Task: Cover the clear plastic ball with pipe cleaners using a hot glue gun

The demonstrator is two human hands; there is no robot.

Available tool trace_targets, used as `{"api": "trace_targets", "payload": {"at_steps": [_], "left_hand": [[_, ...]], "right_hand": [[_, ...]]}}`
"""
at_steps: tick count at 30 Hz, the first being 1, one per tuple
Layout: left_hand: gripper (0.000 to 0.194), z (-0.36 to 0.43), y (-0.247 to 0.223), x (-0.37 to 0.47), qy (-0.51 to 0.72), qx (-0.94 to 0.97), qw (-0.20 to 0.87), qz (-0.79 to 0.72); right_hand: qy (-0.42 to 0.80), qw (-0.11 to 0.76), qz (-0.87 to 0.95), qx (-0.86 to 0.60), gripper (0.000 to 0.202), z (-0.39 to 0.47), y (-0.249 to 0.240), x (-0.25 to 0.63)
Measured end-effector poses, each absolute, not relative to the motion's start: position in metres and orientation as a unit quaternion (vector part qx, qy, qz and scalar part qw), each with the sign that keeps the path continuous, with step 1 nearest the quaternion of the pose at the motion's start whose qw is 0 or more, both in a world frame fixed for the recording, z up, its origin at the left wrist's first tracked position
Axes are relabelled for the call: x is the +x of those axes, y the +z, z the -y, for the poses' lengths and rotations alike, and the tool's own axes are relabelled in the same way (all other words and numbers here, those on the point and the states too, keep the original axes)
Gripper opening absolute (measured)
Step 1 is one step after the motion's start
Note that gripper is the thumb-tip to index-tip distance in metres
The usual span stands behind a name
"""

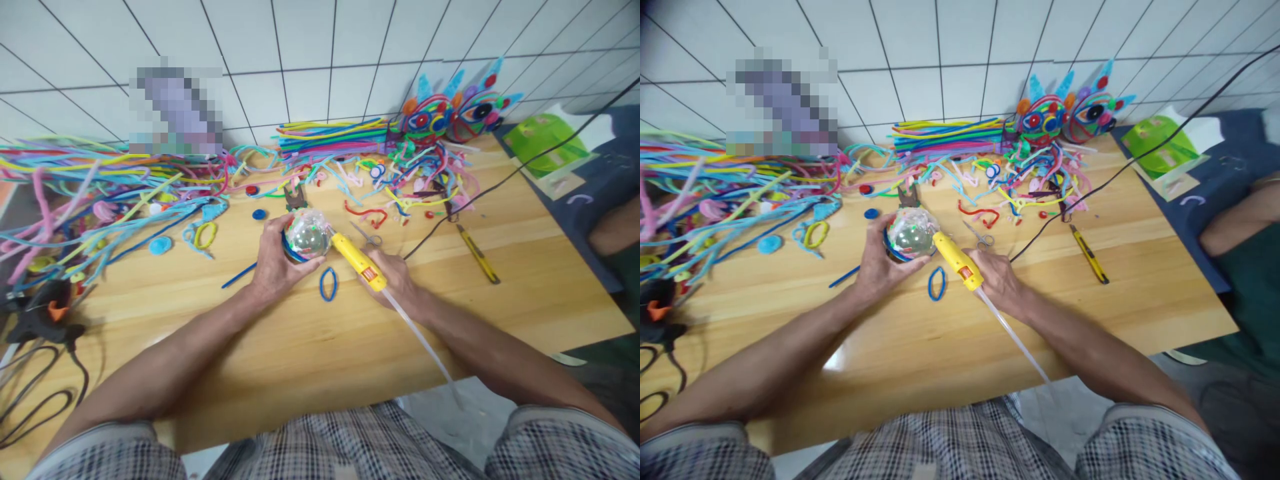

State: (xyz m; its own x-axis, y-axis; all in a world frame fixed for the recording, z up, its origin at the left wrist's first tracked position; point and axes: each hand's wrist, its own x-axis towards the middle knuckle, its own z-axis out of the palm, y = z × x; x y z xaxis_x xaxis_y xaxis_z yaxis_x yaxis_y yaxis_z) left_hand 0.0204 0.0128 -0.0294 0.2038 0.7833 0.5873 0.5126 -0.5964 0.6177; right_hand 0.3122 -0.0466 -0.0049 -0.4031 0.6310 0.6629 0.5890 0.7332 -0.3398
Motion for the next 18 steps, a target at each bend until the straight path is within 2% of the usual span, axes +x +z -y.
{"api": "trace_targets", "payload": {"at_steps": [9, 18], "left_hand": [[0.103, -0.0146, -0.0318, 0.0208, 0.481, 0.762, 0.142, -0.410], [0.101, -0.0129, -0.0276, 0.0227, 0.482, 0.768, 0.133, -0.401]], "right_hand": [[0.050, 0.410, 0.839, -0.354, 0.038, 0.0466, -0.0039, 0.3127], [0.026, 0.413, 0.833, -0.366, 0.033, 0.0444, -0.0038, 0.3087]]}}
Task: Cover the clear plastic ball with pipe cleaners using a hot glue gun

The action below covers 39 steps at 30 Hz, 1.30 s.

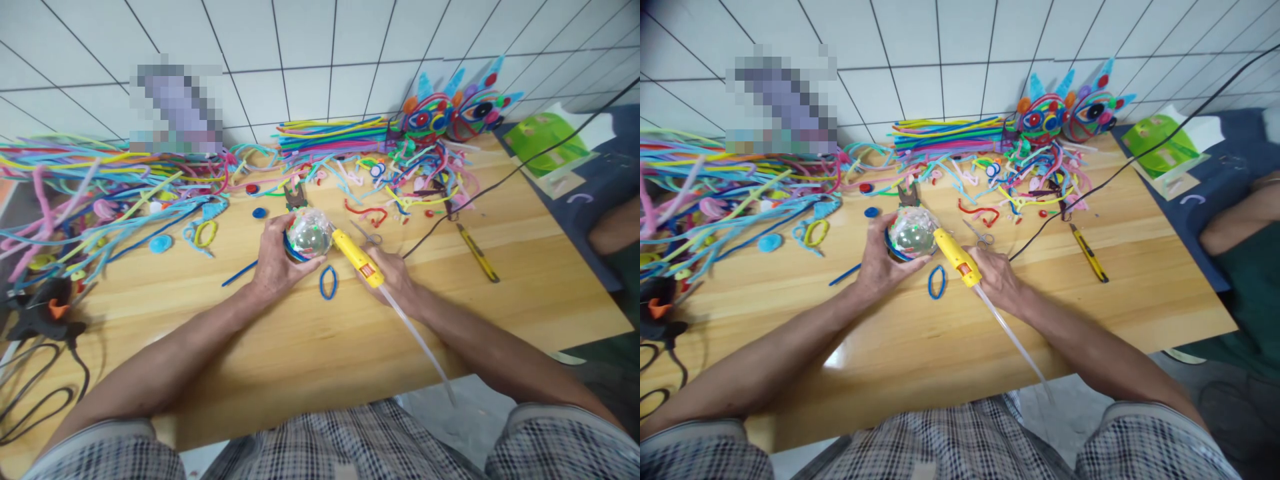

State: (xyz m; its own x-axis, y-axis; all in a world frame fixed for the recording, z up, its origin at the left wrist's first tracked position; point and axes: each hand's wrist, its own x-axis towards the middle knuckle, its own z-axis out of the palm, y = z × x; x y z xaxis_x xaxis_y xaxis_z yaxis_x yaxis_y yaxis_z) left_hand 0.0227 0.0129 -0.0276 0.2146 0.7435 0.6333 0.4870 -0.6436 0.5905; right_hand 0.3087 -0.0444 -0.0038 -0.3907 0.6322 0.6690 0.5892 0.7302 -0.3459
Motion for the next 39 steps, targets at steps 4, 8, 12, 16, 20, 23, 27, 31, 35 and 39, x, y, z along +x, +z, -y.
{"api": "trace_targets", "payload": {"at_steps": [4, 8, 12, 16, 20, 23, 27, 31, 35, 39], "left_hand": [[0.101, -0.0120, -0.0271, 0.0242, 0.475, 0.773, 0.124, -0.401], [0.102, -0.0123, -0.0289, 0.0235, 0.472, 0.766, 0.128, -0.418], [0.104, -0.0125, -0.0308, 0.0229, 0.472, 0.763, 0.131, -0.421], [0.106, -0.0131, -0.0308, 0.0225, 0.469, 0.765, 0.133, -0.421], [0.105, -0.0138, -0.0289, 0.0220, 0.466, 0.771, 0.126, -0.414], [0.105, -0.0142, -0.0274, 0.0221, 0.467, 0.776, 0.119, -0.407], [0.104, -0.0143, -0.0256, 0.0226, 0.473, 0.776, 0.117, -0.401], [0.104, -0.0137, -0.0239, 0.0225, 0.466, 0.778, 0.127, -0.402], [0.105, -0.0134, -0.0228, 0.0219, 0.458, 0.780, 0.129, -0.407], [0.099, -0.0135, -0.0224, 0.0219, 0.466, 0.775, 0.139, -0.403]], "right_hand": [[-0.009, 0.418, 0.826, -0.378, 0.030, 0.0452, -0.0022, 0.3079], [-0.007, 0.421, 0.827, -0.372, 0.033, 0.0481, -0.0005, 0.3090], [0.009, 0.414, 0.837, -0.359, 0.029, 0.0477, -0.0002, 0.3099], [0.023, 0.412, 0.837, -0.359, 0.029, 0.0465, -0.0010, 0.3102], [0.016, 0.411, 0.839, -0.356, 0.030, 0.0460, -0.0036, 0.3103], [0.018, 0.413, 0.841, -0.350, 0.030, 0.0455, -0.0045, 0.3106], [0.029, 0.408, 0.843, -0.350, 0.033, 0.0457, -0.0035, 0.3116], [0.031, 0.398, 0.844, -0.357, 0.032, 0.0464, -0.0037, 0.3126], [0.025, 0.392, 0.845, -0.363, 0.026, 0.0460, -0.0053, 0.3125], [0.028, 0.400, 0.843, -0.360, 0.020, 0.0454, -0.0040, 0.3111]]}}
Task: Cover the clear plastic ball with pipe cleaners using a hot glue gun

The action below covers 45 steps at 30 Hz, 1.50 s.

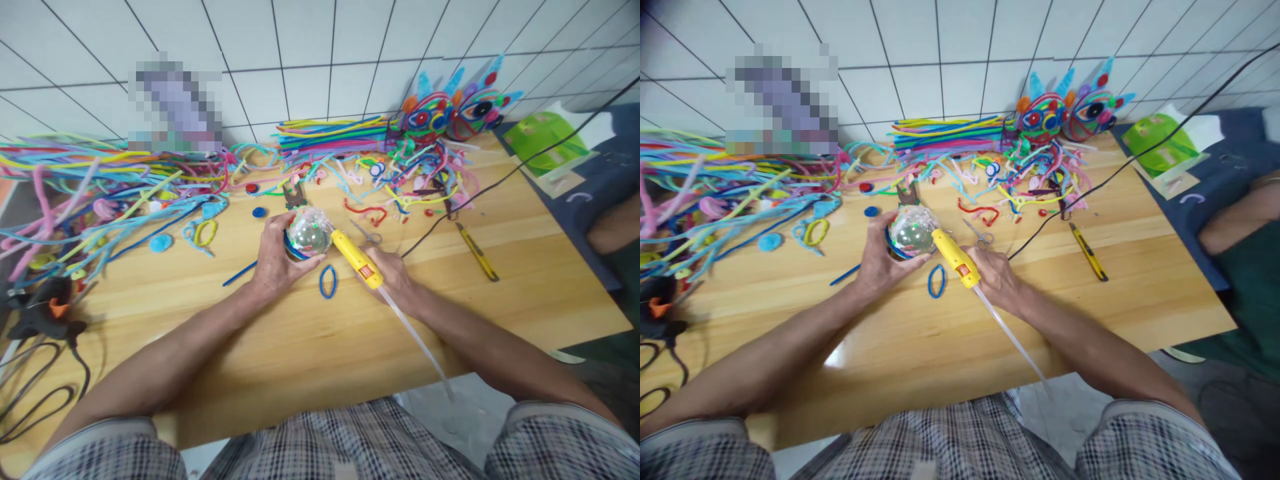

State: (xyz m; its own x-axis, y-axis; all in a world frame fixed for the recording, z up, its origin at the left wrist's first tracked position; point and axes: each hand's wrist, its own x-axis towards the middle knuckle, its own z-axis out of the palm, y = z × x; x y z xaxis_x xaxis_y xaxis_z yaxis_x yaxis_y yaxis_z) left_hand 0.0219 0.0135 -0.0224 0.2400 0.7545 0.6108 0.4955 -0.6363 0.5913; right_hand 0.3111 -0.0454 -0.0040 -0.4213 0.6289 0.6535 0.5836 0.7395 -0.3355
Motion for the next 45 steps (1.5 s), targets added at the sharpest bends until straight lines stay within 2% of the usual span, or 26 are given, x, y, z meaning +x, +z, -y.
{"api": "trace_targets", "payload": {"at_steps": [10, 19, 27, 35, 41, 45], "left_hand": [[0.103, -0.0147, -0.0248, 0.0218, 0.462, 0.777, 0.131, -0.407], [0.104, -0.0144, -0.0307, 0.0206, 0.476, 0.757, 0.147, -0.422], [0.103, -0.0149, -0.0316, 0.0214, 0.481, 0.757, 0.135, -0.421], [0.104, -0.0140, -0.0294, 0.0219, 0.471, 0.757, 0.137, -0.432], [0.102, -0.0136, -0.0271, 0.0222, 0.474, 0.756, 0.146, -0.428], [0.103, -0.0144, -0.0266, 0.0212, 0.474, 0.757, 0.146, -0.424]], "right_hand": [[0.045, 0.385, 0.844, -0.372, 0.023, 0.0456, -0.0044, 0.3112], [0.027, 0.432, 0.810, -0.397, 0.029, 0.0500, -0.0009, 0.3087], [0.036, 0.418, 0.829, -0.370, 0.018, 0.0476, -0.0036, 0.3110], [0.033, 0.426, 0.817, -0.387, 0.032, 0.0501, -0.0039, 0.3113], [0.030, 0.403, 0.829, -0.388, 0.017, 0.0492, -0.0053, 0.3125], [0.039, 0.419, 0.827, -0.372, 0.016, 0.0477, -0.0029, 0.3100]]}}
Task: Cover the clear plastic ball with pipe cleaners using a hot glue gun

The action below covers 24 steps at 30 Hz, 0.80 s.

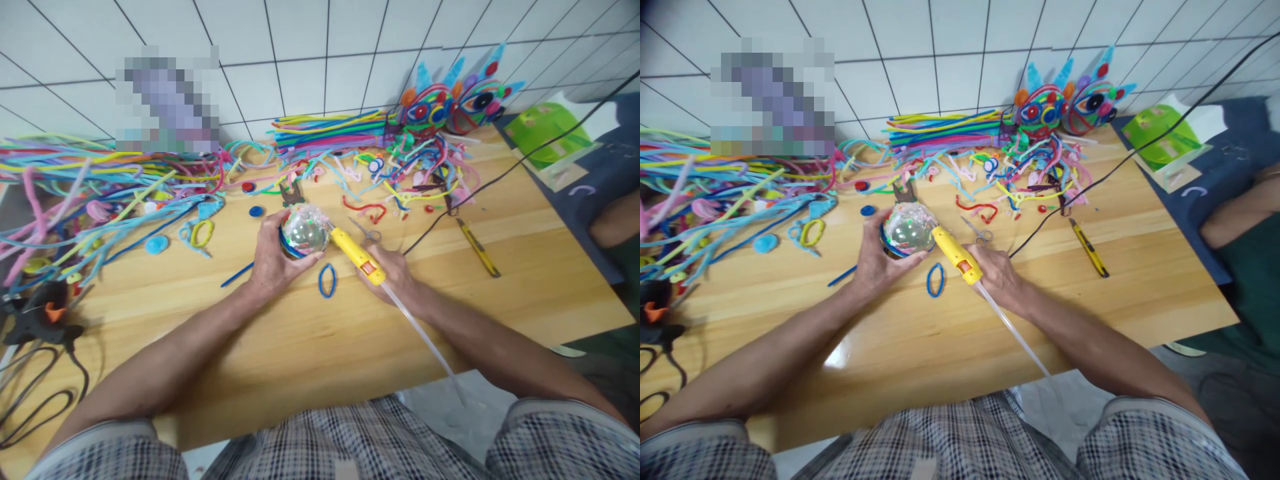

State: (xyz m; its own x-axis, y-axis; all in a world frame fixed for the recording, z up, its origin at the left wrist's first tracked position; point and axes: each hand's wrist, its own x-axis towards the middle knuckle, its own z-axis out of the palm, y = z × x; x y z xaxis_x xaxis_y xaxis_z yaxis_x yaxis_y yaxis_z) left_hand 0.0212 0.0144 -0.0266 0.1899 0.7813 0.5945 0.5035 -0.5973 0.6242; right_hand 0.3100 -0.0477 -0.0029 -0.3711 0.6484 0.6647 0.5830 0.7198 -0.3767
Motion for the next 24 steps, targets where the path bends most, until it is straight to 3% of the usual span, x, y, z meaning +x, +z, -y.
{"api": "trace_targets", "payload": {"at_steps": [12, 24], "left_hand": [[0.104, -0.0153, -0.0247, 0.0205, 0.467, 0.767, 0.144, -0.417], [0.098, -0.0123, -0.0233, 0.0241, 0.477, 0.773, 0.109, -0.404]], "right_hand": [[0.017, 0.411, 0.833, -0.369, 0.010, 0.0479, -0.0003, 0.3077], [0.001, 0.407, 0.819, -0.405, 0.015, 0.0453, -0.0030, 0.3073]]}}
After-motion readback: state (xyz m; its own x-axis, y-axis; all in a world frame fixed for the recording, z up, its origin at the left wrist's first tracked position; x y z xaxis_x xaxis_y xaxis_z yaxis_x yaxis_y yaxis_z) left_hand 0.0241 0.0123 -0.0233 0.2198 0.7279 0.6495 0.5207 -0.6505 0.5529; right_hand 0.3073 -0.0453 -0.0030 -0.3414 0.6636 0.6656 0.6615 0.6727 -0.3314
